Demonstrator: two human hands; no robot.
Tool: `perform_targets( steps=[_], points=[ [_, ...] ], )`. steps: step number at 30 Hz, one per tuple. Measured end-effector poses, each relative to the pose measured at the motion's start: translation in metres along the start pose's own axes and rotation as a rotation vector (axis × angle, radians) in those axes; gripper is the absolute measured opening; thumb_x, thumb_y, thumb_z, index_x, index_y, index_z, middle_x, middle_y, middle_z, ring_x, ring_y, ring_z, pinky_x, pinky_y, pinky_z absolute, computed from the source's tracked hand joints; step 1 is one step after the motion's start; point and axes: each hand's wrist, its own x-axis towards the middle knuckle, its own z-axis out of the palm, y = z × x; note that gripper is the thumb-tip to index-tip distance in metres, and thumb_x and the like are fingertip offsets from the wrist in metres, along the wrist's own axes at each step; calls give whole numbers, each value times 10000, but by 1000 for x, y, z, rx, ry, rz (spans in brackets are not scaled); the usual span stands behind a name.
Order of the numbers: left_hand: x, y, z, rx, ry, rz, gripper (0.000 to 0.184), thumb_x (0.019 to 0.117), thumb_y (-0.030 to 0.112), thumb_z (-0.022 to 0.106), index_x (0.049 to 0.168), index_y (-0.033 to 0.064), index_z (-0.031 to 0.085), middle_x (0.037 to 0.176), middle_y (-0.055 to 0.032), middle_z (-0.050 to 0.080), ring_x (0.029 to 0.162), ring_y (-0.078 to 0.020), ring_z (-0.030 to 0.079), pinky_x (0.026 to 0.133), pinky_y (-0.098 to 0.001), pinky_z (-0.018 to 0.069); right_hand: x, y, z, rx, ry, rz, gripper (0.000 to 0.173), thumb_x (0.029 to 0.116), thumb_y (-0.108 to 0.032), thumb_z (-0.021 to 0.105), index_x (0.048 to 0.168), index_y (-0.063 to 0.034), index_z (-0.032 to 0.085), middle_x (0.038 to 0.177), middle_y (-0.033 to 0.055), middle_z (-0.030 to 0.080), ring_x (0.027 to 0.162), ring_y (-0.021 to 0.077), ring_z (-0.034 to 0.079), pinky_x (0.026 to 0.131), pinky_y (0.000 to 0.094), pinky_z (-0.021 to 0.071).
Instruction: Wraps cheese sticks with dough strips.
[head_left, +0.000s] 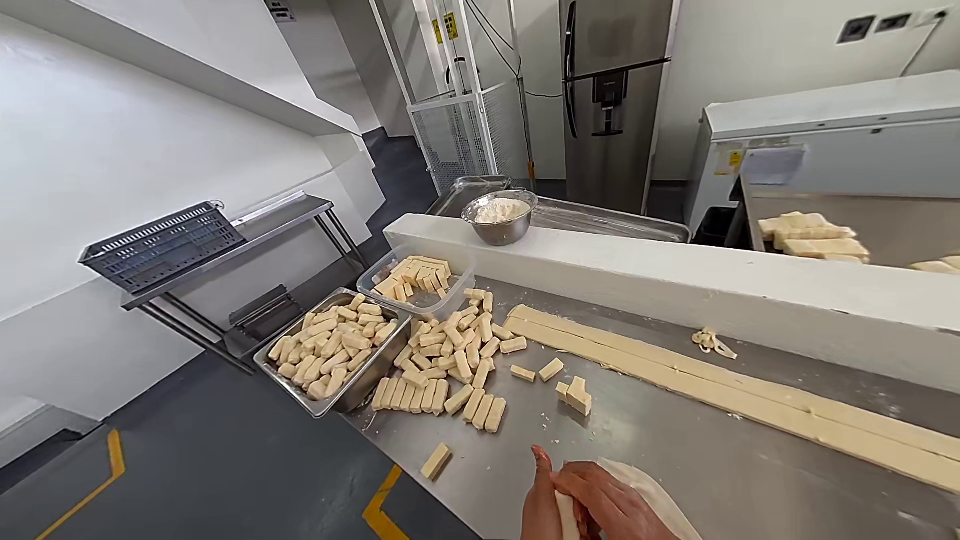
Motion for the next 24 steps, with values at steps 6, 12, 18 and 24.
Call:
perform_targets(
  steps=[6,12,18,24],
  points=[
    [13,-12,-18,288,-41,18,826,1045,489,-92,1080,21,588,792,0,687,717,-89,664,706,-293,578,-30,14,10,-137,-29,3,574,758,-185,820,1237,51,611,1091,215,710,1070,291,704,995,328,540],
    [14,-40,-42,1580,239,598,488,1044,319,511,1297,-76,647,1216,-216,712,1181,-427,659,1063,-691,402,-45,-8,-8,-65,-78,326,881,685,-411,914,1314,93,559,1338,381,556,1287,495,549,1113,572,430],
    [107,-12,-52,1898,443,647,969,917,802,349,1584,100,387,1622,-294,282,1514,-491,232,1144,-790,102,-47,10,-39,-183,-120,615,475,901,-191,749,1219,133,608,1340,364,564,1232,512,579,1043,557,488],
    [139,16,-56,1844,561,721,1074,904,811,350,1554,-43,363,1620,-321,257,1518,-504,203,1157,-772,82,-32,28,-61,-242,-130,678,267,938,-39,619,1157,107,663,1184,312,648,1084,509,638,896,640,507]
  ],
)
